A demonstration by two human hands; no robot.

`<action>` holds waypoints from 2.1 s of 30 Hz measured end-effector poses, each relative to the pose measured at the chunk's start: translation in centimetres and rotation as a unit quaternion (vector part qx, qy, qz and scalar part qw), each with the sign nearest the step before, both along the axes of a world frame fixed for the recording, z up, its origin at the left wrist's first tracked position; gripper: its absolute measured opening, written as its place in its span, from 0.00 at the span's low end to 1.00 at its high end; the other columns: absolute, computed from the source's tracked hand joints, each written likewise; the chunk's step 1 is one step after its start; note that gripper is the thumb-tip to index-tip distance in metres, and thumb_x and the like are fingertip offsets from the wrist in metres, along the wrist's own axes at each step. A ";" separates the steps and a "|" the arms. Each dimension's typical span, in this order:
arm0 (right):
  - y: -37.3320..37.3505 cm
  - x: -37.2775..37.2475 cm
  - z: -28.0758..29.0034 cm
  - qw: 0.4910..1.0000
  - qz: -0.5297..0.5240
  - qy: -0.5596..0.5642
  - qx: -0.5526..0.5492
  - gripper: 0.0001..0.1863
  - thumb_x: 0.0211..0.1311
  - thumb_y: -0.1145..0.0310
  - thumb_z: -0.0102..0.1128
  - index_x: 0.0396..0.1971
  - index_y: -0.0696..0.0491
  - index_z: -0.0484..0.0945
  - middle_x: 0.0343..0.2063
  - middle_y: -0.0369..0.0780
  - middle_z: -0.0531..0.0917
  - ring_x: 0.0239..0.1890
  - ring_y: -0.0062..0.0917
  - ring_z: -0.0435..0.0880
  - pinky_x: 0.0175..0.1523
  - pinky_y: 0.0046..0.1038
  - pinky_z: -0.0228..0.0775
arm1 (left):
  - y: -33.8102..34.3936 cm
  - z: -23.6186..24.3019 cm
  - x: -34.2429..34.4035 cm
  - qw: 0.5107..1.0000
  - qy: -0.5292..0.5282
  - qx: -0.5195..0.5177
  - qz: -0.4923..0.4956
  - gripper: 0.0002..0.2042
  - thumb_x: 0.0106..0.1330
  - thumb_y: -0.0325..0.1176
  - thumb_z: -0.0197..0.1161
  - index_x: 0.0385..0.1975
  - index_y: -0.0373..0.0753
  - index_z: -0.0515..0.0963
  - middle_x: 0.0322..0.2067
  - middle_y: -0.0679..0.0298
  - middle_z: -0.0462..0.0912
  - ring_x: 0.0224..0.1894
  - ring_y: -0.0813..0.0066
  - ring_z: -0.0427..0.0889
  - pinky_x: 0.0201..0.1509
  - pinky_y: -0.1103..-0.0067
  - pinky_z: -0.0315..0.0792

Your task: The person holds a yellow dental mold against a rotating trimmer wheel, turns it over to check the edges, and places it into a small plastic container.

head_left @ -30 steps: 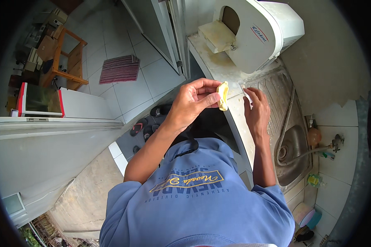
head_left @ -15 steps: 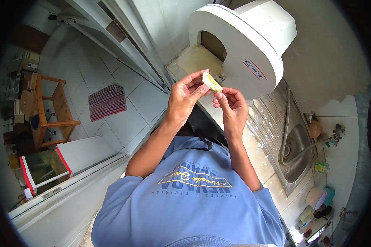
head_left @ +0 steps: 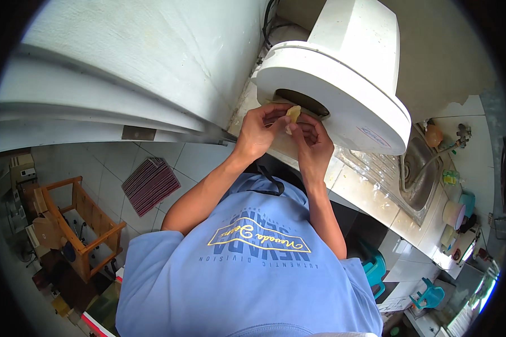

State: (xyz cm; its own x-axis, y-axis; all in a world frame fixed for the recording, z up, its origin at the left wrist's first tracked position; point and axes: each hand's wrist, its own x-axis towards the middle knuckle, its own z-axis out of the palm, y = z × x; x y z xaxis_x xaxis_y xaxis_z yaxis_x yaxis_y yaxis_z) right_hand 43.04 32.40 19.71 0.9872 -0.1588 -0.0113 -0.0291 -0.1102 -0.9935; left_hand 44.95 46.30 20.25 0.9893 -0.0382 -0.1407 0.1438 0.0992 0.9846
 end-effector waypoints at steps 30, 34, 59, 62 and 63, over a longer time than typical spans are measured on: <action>2.4 3.6 -0.8 0.989 -0.131 0.021 -0.063 0.10 0.61 0.71 0.65 0.34 0.63 0.85 0.22 0.41 0.85 0.24 0.19 0.83 0.32 0.21 0.77 | 1.4 -2.3 3.6 0.996 0.011 0.056 -0.063 0.16 0.64 0.30 0.66 0.49 0.28 0.80 0.34 0.54 0.87 0.36 0.82 0.81 0.42 0.81 0.76; 2.5 3.5 -0.6 0.988 -0.138 0.026 -0.060 0.10 0.60 0.70 0.66 0.34 0.63 0.85 0.22 0.41 0.85 0.23 0.19 0.83 0.32 0.21 0.77 | 1.4 -2.4 3.7 0.996 0.026 0.038 -0.074 0.15 0.65 0.28 0.65 0.50 0.27 0.79 0.37 0.57 0.86 0.37 0.80 0.82 0.44 0.81 0.77; 2.2 2.6 -0.8 0.989 -0.116 -0.013 -0.090 0.10 0.60 0.69 0.66 0.37 0.60 0.84 0.26 0.43 0.87 0.27 0.23 0.87 0.35 0.22 0.76 | 0.6 -1.3 2.0 0.999 -0.003 -0.034 -0.021 0.12 0.64 0.24 0.64 0.46 0.26 0.79 0.36 0.55 0.86 0.37 0.75 0.86 0.42 0.79 0.79; 2.1 2.1 -0.9 0.994 -0.105 -0.003 -0.017 0.10 0.62 0.72 0.64 0.40 0.62 0.82 0.28 0.42 0.87 0.29 0.22 0.87 0.36 0.21 0.77 | 0.9 -0.8 2.0 0.993 -0.085 0.071 -0.033 0.13 0.64 0.24 0.63 0.48 0.27 0.79 0.37 0.55 0.86 0.38 0.73 0.86 0.42 0.79 0.80; 2.0 2.1 -0.9 0.995 -0.101 0.007 -0.004 0.10 0.62 0.72 0.64 0.40 0.63 0.81 0.29 0.42 0.87 0.29 0.22 0.87 0.36 0.21 0.77 | 0.9 -0.7 1.9 0.994 -0.086 0.059 -0.034 0.13 0.64 0.24 0.64 0.48 0.27 0.78 0.37 0.55 0.86 0.38 0.73 0.86 0.42 0.79 0.79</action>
